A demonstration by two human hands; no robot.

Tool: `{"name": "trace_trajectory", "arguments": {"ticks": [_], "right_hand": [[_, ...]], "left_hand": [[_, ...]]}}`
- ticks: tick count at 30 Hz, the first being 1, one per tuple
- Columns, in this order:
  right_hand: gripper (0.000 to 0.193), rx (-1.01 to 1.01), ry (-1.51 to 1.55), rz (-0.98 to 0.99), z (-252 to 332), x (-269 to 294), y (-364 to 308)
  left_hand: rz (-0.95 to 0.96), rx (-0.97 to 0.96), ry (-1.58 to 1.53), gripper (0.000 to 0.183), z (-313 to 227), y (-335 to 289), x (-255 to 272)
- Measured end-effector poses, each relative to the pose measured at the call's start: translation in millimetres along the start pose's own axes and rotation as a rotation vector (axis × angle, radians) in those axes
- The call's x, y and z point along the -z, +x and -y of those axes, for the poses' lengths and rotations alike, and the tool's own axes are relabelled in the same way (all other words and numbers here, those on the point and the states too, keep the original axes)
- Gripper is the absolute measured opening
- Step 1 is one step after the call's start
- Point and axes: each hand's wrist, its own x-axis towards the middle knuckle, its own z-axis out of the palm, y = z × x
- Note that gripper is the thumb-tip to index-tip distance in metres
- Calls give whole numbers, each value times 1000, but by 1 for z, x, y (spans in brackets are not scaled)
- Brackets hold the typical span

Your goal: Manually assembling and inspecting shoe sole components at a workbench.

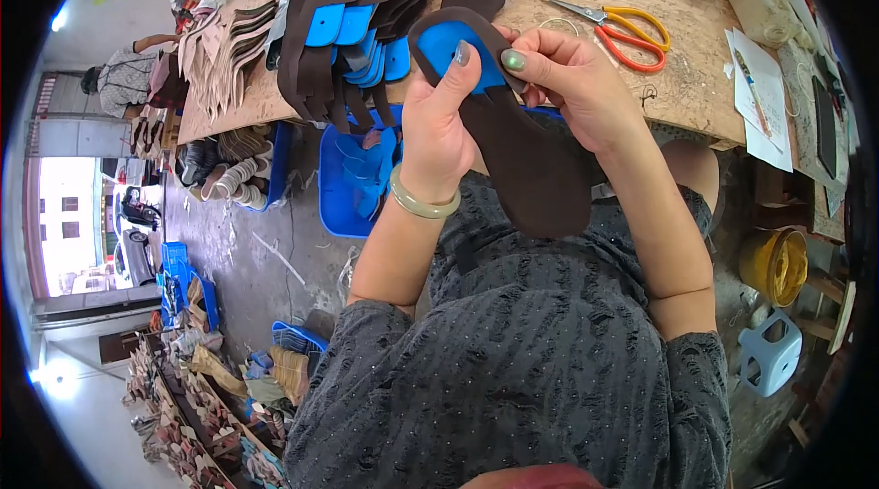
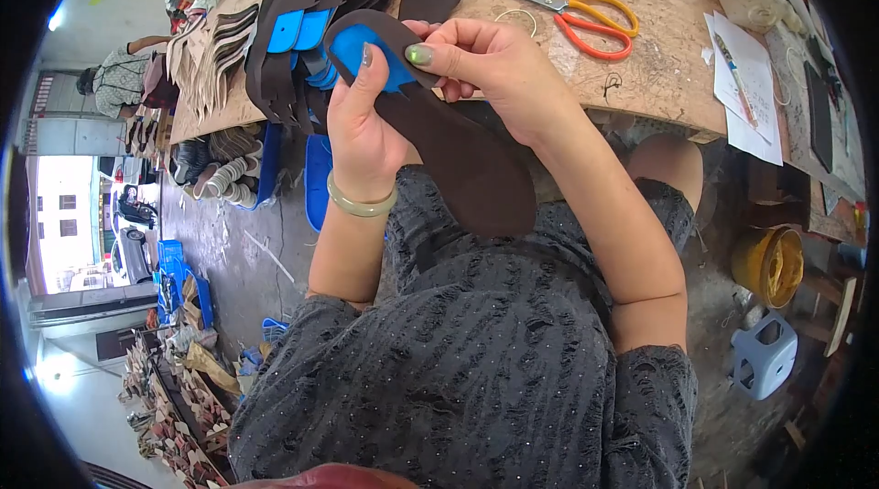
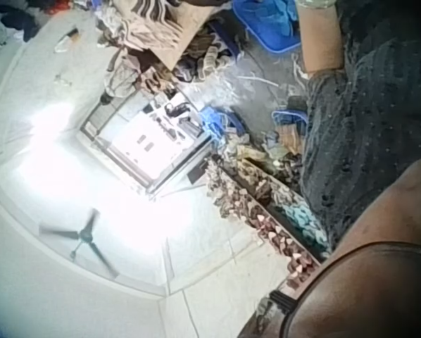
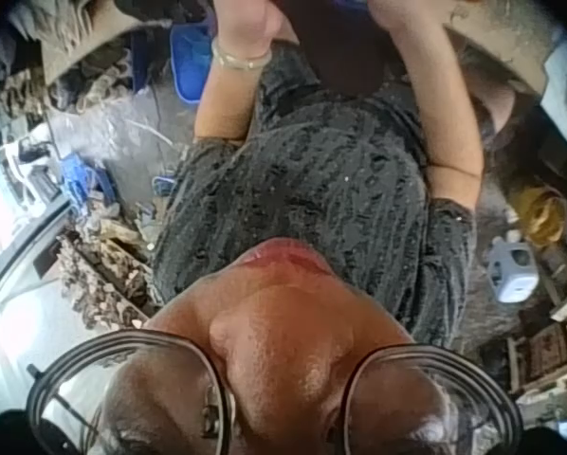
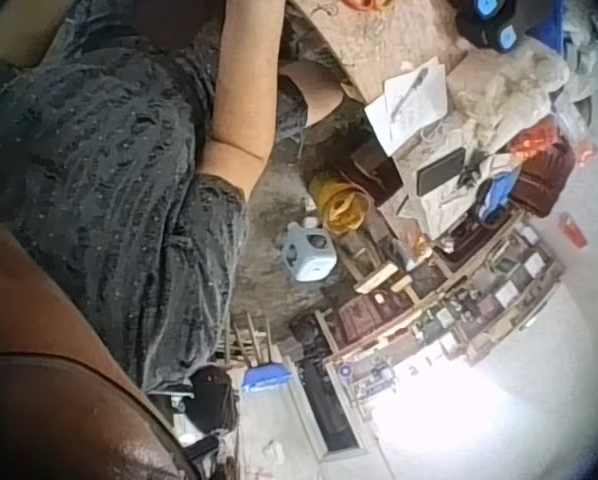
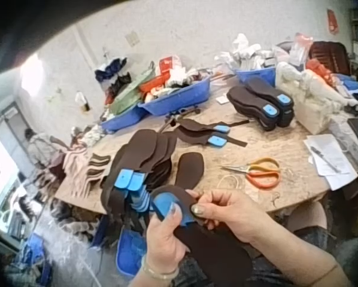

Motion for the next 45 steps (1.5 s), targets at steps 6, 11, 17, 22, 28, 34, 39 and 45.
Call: {"name": "trace_trajectory", "arguments": {"ticks": [6, 11, 17, 22, 28, 34, 39, 45], "right_hand": [[16, 39, -15, 15, 1, -3, -1], [16, 68, -72, -6, -2, -2, 1], [17, 30, -37, 4, -3, 3, 5], [18, -33, -76, 11, -5, 1, 6], [16, 0, -23, -133, 5, -17, -7], [20, 86, -352, -16, -5, -32, -24], [24, 320, -671, 4, -8, -45, -11], [17, 206, -476, 2, -4, -58, 6]], "left_hand": [[-14, 3, -1, 33, 0, -1, 3], [-31, 23, 16, 33, 0, -2, 4], [2, 94, -13, 36, 5, -2, 12], [-22, 70, 3, 43, 9, -4, 11], [35, 43, -371, 44, 20, 3, 24], [186, -36, -606, 42, 33, 12, 32], [-107, -46, -632, 49, 24, 14, 17], [3, -25, -469, 46, 11, 8, 23]]}}
